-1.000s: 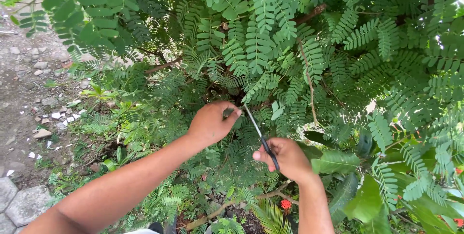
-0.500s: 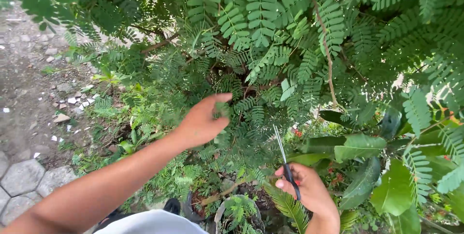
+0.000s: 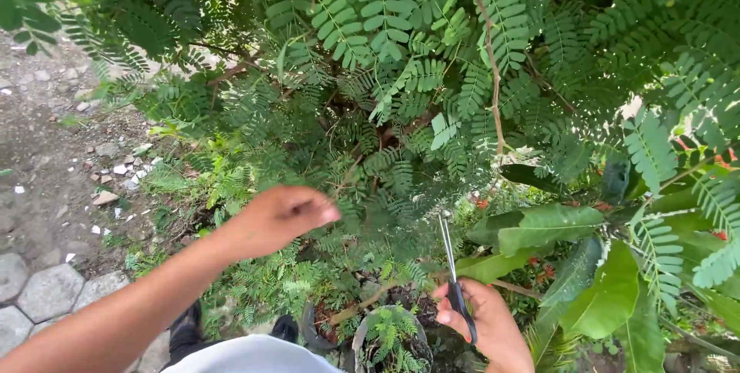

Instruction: Pruning leaves and small branches from a plant using scissors.

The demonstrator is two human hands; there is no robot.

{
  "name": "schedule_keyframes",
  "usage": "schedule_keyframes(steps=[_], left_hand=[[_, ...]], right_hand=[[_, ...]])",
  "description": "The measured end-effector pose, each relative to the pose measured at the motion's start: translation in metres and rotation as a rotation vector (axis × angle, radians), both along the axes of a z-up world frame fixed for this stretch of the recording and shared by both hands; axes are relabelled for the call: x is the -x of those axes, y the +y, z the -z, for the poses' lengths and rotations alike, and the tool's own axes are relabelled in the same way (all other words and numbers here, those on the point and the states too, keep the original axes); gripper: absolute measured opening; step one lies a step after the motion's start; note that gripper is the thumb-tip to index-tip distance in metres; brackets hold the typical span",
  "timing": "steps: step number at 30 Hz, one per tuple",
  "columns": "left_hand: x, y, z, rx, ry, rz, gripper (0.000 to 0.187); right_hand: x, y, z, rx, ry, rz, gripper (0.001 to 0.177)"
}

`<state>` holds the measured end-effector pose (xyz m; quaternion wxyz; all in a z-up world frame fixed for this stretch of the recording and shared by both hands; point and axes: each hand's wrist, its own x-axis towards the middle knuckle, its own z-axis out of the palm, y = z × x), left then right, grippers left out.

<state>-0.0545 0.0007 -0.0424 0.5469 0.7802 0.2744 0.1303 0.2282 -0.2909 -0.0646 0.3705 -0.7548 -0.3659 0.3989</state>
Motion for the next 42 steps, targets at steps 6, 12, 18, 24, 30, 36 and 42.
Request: schedule_keyframes(steps=[6, 12, 18, 24, 30, 36, 42], left_hand=[[0.078, 0.017, 0.034, -0.444, 0.840, 0.058, 0.034], [0.020, -0.005, -0.023, -0.099, 0.138, -0.110, 0.041], [-0.112, -0.014, -0.004, 0.630, -0.191, -0.065, 0.075], [-0.144, -0.010, 0.015, 0.681, -0.167, -0.291, 0.037], [-0.134, 0.001, 0.053, 0.578, -0.304, -0.377, 0.035], [-0.132, 0.007, 0.063, 0.554, -0.328, -0.362, 0.034], [-0.129, 0.010, 0.064, 0.556, -0.348, -0.341, 0.033]], right_hand=[[0.003, -0.001, 0.002, 0.158, -0.042, 0.001, 0.034], [0.001, 0.010, 0.014, -0.052, 0.041, 0.037, 0.033], [0.010, 0.039, -0.021, -0.015, -0.127, -0.096, 0.038], [-0.001, 0.082, -0.062, 0.233, -0.282, -0.069, 0.045], [-0.008, 0.128, -0.076, 0.249, -0.214, -0.227, 0.047], [-0.030, 0.161, -0.048, 0.205, -0.084, -0.291, 0.056], [-0.050, 0.176, -0.025, 0.101, -0.051, -0.270, 0.048]])
